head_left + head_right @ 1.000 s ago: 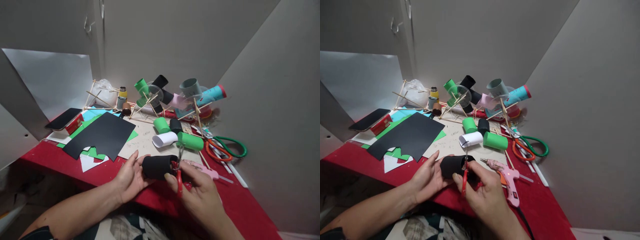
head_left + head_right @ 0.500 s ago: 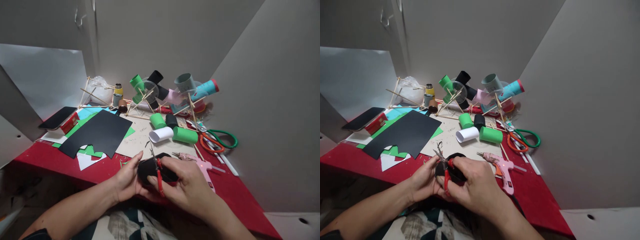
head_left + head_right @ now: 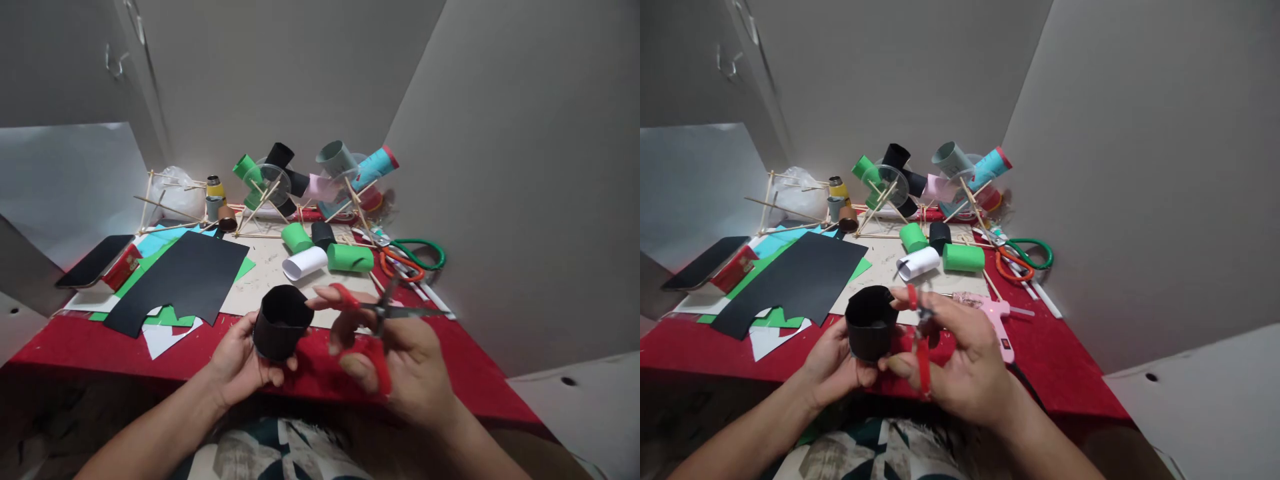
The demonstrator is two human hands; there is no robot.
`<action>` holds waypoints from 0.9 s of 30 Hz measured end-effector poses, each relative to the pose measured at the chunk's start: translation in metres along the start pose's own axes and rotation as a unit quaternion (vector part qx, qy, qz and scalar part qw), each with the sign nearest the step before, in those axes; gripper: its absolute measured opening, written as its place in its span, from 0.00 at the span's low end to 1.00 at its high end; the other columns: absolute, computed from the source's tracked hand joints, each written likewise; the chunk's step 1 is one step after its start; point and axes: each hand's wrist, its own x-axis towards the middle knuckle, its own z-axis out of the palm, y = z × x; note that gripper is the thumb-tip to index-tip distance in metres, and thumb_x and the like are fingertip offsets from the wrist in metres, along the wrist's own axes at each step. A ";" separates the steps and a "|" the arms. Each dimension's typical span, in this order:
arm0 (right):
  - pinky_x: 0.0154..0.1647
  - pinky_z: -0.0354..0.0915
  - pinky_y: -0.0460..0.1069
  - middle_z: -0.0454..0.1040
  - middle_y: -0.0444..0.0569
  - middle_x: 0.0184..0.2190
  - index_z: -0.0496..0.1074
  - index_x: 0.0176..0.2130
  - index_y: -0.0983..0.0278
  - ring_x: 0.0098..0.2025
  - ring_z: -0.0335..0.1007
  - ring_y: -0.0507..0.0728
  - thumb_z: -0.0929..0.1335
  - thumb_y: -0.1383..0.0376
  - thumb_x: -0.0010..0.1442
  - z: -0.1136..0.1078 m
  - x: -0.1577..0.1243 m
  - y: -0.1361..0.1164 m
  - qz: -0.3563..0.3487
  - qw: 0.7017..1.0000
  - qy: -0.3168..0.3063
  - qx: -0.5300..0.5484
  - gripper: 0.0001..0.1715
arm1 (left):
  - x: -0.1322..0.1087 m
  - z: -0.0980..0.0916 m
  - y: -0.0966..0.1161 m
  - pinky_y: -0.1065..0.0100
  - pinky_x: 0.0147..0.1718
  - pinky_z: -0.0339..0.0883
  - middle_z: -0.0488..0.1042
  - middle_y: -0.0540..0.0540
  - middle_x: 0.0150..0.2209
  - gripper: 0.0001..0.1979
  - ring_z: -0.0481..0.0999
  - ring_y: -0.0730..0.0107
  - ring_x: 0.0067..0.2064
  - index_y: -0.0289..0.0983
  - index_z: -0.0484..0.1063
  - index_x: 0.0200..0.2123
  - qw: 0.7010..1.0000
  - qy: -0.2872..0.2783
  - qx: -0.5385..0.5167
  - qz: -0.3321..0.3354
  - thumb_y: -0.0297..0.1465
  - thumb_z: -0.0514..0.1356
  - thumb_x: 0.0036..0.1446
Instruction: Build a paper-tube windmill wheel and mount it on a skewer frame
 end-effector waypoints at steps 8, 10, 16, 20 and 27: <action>0.24 0.64 0.47 0.74 0.48 0.26 0.74 0.34 0.64 0.23 0.66 0.53 0.71 0.54 0.59 0.008 -0.043 0.028 0.125 0.991 -0.011 0.054 0.15 | -0.008 0.015 0.006 0.67 0.24 0.77 0.78 0.35 0.43 0.16 0.81 0.56 0.38 0.33 0.74 0.45 0.996 0.064 -0.029 0.057 0.38 0.54 0.64; 0.21 0.57 0.45 0.66 0.43 0.20 0.68 0.25 0.64 0.21 0.61 0.51 0.71 0.55 0.58 0.012 -0.050 0.032 0.161 0.985 -0.050 0.036 0.18 | -0.009 0.017 0.007 0.67 0.23 0.77 0.78 0.37 0.39 0.17 0.81 0.57 0.38 0.32 0.75 0.42 0.995 0.078 -0.040 0.051 0.39 0.53 0.65; 0.19 0.43 0.45 0.49 0.36 0.16 0.50 0.19 0.60 0.19 0.44 0.47 0.71 0.51 0.56 0.028 -0.064 0.042 0.253 0.964 -0.068 0.046 0.31 | -0.014 0.007 0.002 0.64 0.26 0.79 0.80 0.37 0.38 0.18 0.81 0.53 0.43 0.32 0.75 0.42 0.986 0.143 -0.056 0.058 0.36 0.48 0.68; 0.20 0.40 0.45 0.47 0.36 0.16 0.50 0.18 0.61 0.20 0.42 0.47 0.72 0.47 0.54 0.029 -0.063 0.041 0.315 0.939 -0.084 0.106 0.34 | -0.014 0.005 0.002 0.64 0.28 0.79 0.80 0.38 0.40 0.16 0.81 0.55 0.44 0.33 0.75 0.41 0.990 0.122 -0.048 0.044 0.35 0.50 0.68; 0.14 0.39 0.43 0.54 0.35 0.10 0.66 0.21 0.65 0.13 0.42 0.45 0.67 0.38 0.54 0.016 -0.060 0.041 0.352 0.844 -0.189 0.358 0.34 | 0.002 0.008 0.002 0.68 0.19 0.74 0.79 0.36 0.44 0.18 0.82 0.56 0.35 0.34 0.72 0.53 0.998 -0.012 0.047 0.027 0.36 0.54 0.64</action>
